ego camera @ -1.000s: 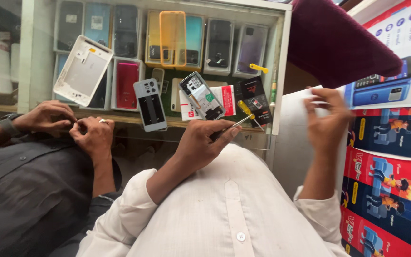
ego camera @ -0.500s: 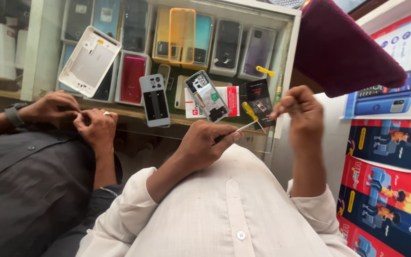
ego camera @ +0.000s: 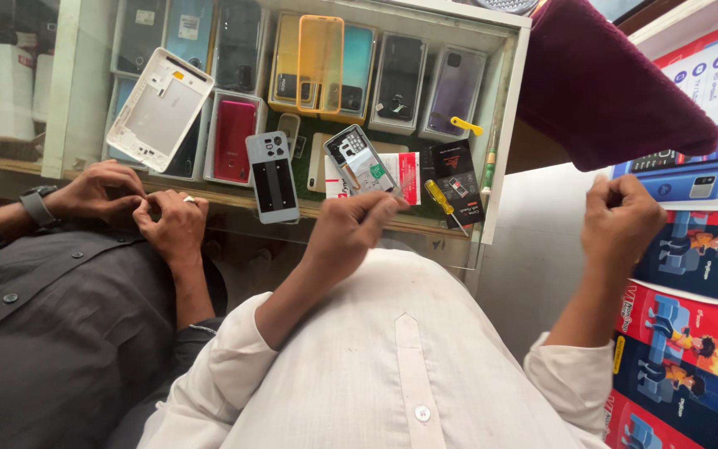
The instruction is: The person uses a small metal tool to pry open a smartphone and remove a SIM card. They then apply adhesive from a tube along the edges of the phone's back cover. The person handles the phone, SIM card, adhesive tube, and tool throughout the process.
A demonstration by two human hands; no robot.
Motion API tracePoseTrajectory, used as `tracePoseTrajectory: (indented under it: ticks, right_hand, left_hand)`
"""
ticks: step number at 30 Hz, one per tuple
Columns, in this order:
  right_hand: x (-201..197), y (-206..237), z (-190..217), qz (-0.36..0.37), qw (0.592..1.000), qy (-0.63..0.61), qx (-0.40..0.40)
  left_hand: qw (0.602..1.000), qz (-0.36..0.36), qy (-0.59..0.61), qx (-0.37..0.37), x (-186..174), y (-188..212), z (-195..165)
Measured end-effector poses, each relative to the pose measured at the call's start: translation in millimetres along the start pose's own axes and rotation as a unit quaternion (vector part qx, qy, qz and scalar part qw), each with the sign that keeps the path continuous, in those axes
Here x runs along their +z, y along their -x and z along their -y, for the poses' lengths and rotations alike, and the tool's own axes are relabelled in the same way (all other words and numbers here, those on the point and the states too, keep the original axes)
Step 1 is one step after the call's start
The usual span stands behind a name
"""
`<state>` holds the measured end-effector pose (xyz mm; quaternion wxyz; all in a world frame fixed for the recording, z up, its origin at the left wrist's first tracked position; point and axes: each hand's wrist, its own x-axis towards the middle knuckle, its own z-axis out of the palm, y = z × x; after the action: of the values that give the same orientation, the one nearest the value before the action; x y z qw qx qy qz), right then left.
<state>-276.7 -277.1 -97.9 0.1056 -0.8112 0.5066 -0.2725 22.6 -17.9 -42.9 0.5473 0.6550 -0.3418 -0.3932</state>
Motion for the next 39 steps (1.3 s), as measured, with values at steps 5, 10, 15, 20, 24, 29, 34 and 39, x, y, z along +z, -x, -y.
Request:
tracePoseTrajectory:
  ticks: [5,10,15,20,24,29,34,39]
  right_hand:
    - [-13.8,12.4,-26.2,0.023,0.986,0.151,0.074]
    - [-2.4,25.3,-10.3,0.036,0.986,0.152,0.058]
    - [35.3,34.2,46.2,0.106,0.991,-0.071,0.046]
    - [59.0,45.5,117.2,0.154,0.958,-0.234,-0.064]
    - [64.1,39.4,142.4,0.367,0.799,-0.468,0.092]
    - [78.9,34.3,140.9,0.461,0.736,-0.494,0.042]
    - [100.1,20.1,133.3,0.398,0.817,-0.417,0.03]
    - [127.1,-30.4,112.6,0.212,0.955,-0.163,-0.125]
  left_hand:
    - [0.996,-0.001,0.053,-0.075,-5.4,-25.9,33.0]
    - [0.98,-0.002,0.14,-0.142,0.4,-43.9,53.4]
    - [0.992,0.027,0.074,-0.095,18.2,-45.2,45.6]
    - [0.994,0.049,-0.053,-0.076,33.4,-39.2,27.9]
    - [0.999,0.022,0.021,-0.024,32.0,-42.0,28.3]
    - [0.996,-0.031,0.085,-0.016,33.2,-41.3,33.6]
    - [0.995,-0.091,0.006,-0.039,27.4,-33.5,22.4]
    - [0.988,-0.101,0.119,-0.008,22.1,-20.0,-13.8]
